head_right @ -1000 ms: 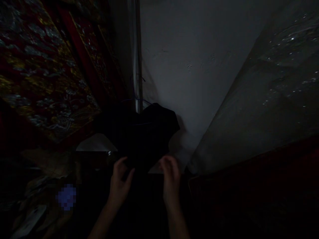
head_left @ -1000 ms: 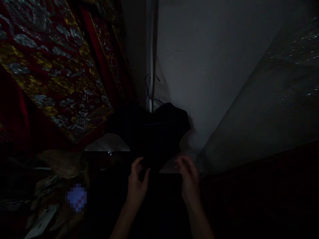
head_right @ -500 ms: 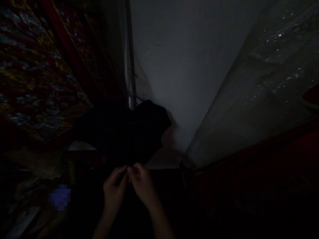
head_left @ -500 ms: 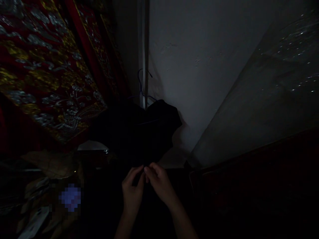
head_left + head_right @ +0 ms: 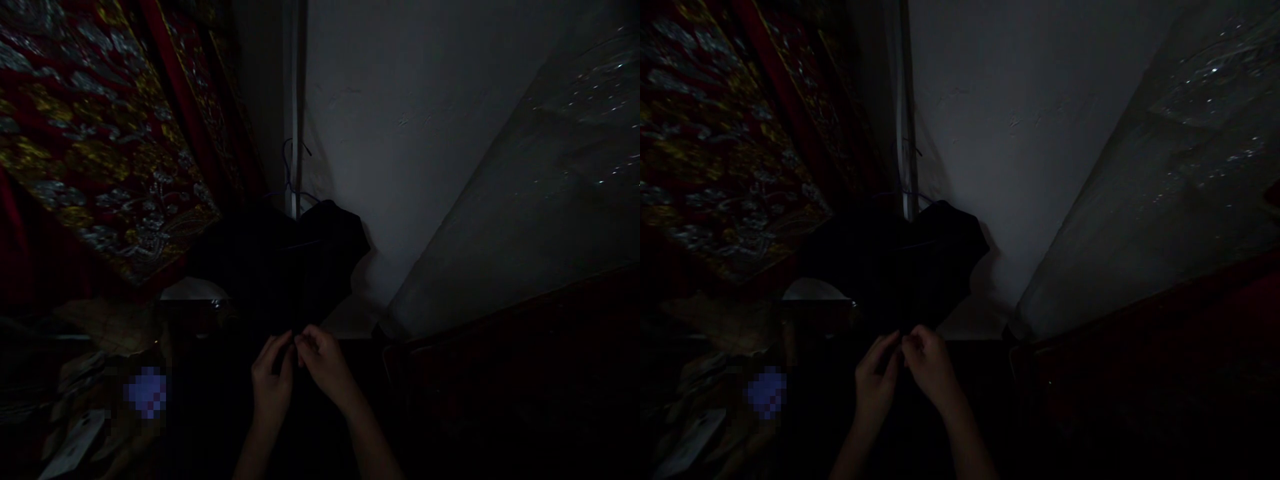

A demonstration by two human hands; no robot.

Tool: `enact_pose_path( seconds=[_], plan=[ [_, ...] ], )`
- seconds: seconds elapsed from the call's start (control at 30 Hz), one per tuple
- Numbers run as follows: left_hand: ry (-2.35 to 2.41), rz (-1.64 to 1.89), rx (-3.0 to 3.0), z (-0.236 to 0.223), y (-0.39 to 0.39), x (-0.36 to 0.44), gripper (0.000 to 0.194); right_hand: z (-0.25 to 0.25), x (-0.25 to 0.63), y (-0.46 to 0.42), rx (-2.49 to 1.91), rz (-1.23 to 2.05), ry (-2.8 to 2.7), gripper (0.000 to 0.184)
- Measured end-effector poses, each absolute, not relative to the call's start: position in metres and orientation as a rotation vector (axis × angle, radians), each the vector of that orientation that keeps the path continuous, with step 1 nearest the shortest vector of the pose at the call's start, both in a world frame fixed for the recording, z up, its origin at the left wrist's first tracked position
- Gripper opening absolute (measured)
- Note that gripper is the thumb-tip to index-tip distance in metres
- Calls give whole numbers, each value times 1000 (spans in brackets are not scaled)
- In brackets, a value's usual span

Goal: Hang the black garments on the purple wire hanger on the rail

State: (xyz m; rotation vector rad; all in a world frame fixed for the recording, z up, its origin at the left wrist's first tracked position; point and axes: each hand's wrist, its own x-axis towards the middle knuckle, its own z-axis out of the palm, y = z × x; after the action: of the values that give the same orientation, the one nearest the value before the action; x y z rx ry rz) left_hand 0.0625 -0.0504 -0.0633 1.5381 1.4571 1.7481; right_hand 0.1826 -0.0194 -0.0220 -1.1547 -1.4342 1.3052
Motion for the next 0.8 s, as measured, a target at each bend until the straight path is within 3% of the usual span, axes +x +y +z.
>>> enact_pose_path(
  seconds=[0.17,0.5,0.63,0.8],
  plan=[
    [1493,1762,1606,-72,-47,66,23,1,183,-3,-1096,1551,-1244,27],
    [1558,1540,1712,-106,-19,54,21,139,168,90,-688,1294,-1025,19],
    [1520,1492,1770,-51,-1,31,17,133,160,78,-698,1232,-1216,26],
    [1378,1858,2121,81,24,21,33,126,163,65,-716,1061,-1366,25]
  ],
)
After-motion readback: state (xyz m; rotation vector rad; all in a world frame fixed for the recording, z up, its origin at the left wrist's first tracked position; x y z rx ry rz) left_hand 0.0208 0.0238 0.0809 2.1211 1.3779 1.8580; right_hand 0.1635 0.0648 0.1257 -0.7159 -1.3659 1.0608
